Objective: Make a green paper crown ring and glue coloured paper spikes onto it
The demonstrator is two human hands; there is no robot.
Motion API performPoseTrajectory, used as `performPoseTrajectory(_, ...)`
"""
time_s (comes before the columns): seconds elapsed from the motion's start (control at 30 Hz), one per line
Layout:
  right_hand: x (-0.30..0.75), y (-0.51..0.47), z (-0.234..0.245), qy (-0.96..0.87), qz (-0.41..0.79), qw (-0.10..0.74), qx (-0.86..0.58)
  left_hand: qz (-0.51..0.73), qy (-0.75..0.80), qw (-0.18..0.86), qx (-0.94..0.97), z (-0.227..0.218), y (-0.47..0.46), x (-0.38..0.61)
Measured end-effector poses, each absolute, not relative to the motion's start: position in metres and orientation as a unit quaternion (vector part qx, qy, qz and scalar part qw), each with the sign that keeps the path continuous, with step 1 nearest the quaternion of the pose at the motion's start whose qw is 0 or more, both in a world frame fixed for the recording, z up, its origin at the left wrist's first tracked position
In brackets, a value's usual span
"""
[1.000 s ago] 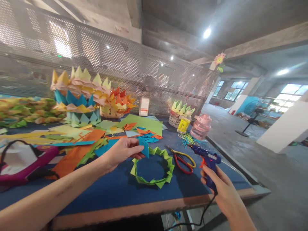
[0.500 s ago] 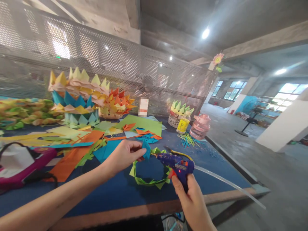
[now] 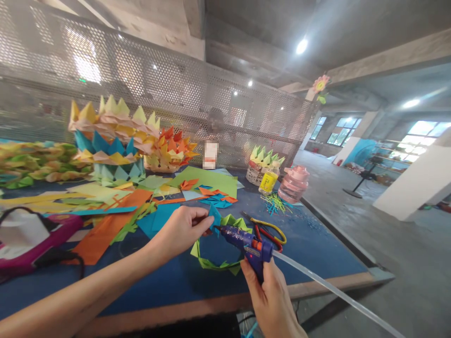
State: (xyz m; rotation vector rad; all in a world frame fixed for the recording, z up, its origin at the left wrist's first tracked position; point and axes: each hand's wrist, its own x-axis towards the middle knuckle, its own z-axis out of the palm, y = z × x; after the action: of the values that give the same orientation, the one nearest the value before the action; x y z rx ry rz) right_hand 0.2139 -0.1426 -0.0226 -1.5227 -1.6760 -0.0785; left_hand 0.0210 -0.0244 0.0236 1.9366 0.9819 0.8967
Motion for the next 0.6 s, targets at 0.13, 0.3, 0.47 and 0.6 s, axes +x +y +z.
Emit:
performPoseTrajectory(0.13,0.214,-0.143,-0.026,-0.665,-0.038,0.421,-0.616,0.350,0.391,0.381,0.761,0.024,-0.025,0.021)
performPoseTrajectory(0.3,0.213,-0.144,-0.036,-0.645,-0.078,0.442,-0.618,0.356,0.385,0.385,0.759,0.022,-0.024,0.020)
performPoseTrajectory(0.47,0.213,-0.145,-0.024,-0.666,-0.082,0.419,-0.612,0.353,0.392,0.376,0.762,0.022,-0.024,0.020)
performPoseTrajectory(0.6,0.212,-0.146,-0.019,-0.673,-0.100,0.417,-0.603,0.354,0.390,0.378,0.761,0.022,-0.024,0.019)
